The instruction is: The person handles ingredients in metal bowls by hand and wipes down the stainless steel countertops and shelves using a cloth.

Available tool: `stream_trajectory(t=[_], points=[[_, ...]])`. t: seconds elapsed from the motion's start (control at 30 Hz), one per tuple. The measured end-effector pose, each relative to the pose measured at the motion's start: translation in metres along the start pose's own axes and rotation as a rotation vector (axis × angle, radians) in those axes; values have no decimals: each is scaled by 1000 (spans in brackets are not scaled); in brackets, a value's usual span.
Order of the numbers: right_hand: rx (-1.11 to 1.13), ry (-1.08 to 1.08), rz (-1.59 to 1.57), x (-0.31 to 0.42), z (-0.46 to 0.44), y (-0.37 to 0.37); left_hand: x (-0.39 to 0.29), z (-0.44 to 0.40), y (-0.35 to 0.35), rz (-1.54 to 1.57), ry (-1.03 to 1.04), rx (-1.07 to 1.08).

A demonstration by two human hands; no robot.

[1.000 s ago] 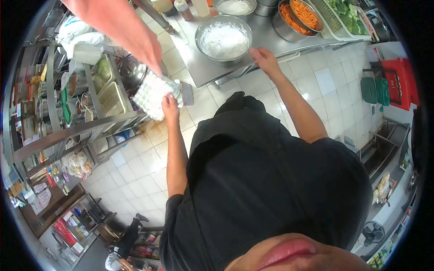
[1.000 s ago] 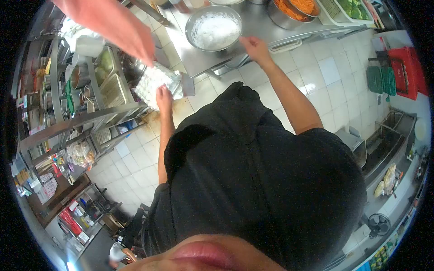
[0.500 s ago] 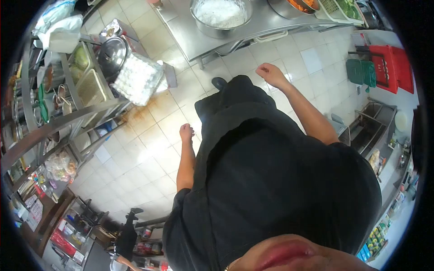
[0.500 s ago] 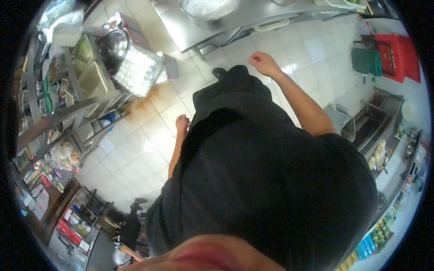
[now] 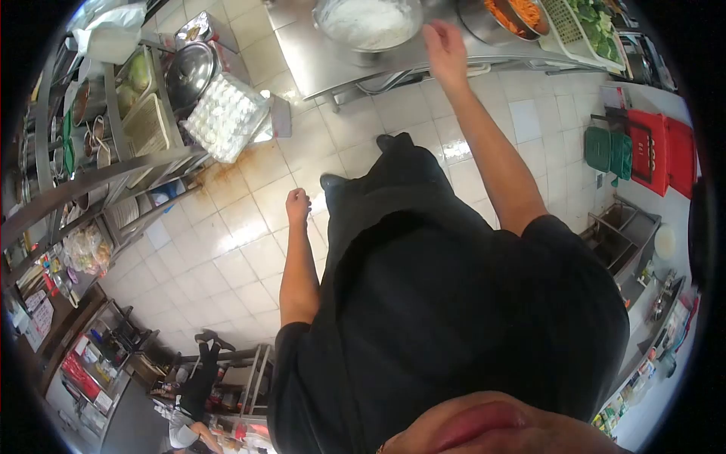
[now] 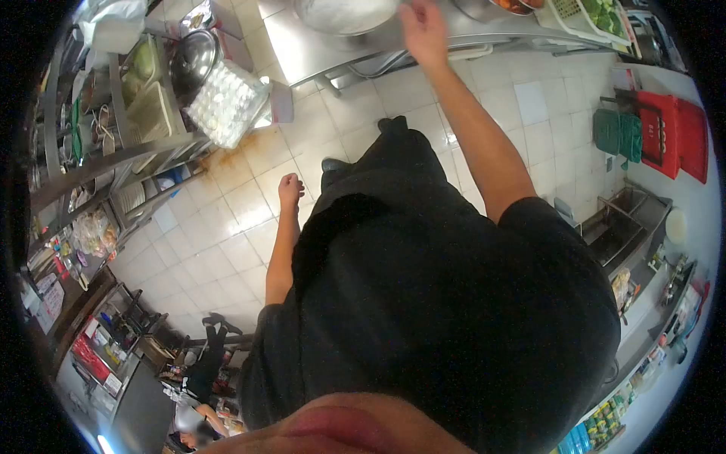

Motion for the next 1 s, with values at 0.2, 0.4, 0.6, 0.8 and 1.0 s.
stream_trajectory(t=[0.2, 0.4, 0.6, 0.8, 1.0], points=[[84, -24, -67, -41, -6, -3, -3, 42, 40, 57, -35, -27], [349, 167, -205, -74, 42, -38, -11, 72, 101, -112, 97, 16], [483, -113, 43, -20, 14, -62, -46, 82, 127, -141, 113, -10], [649, -403, 359, 19, -19, -23, -65, 82, 130, -154, 142, -35], [626, -273, 399, 13, -22, -41, -31, 54, 126, -34, 126, -9]])
Point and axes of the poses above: each hand's wrist, its own z-axis away from the middle knuckle, its own y-axis out of the palm, x = y × z, the point moved 4 cm from there along -z, towards the middle knuckle, and after that the axes turned 1 degree about -y, right-handed, at the moved point
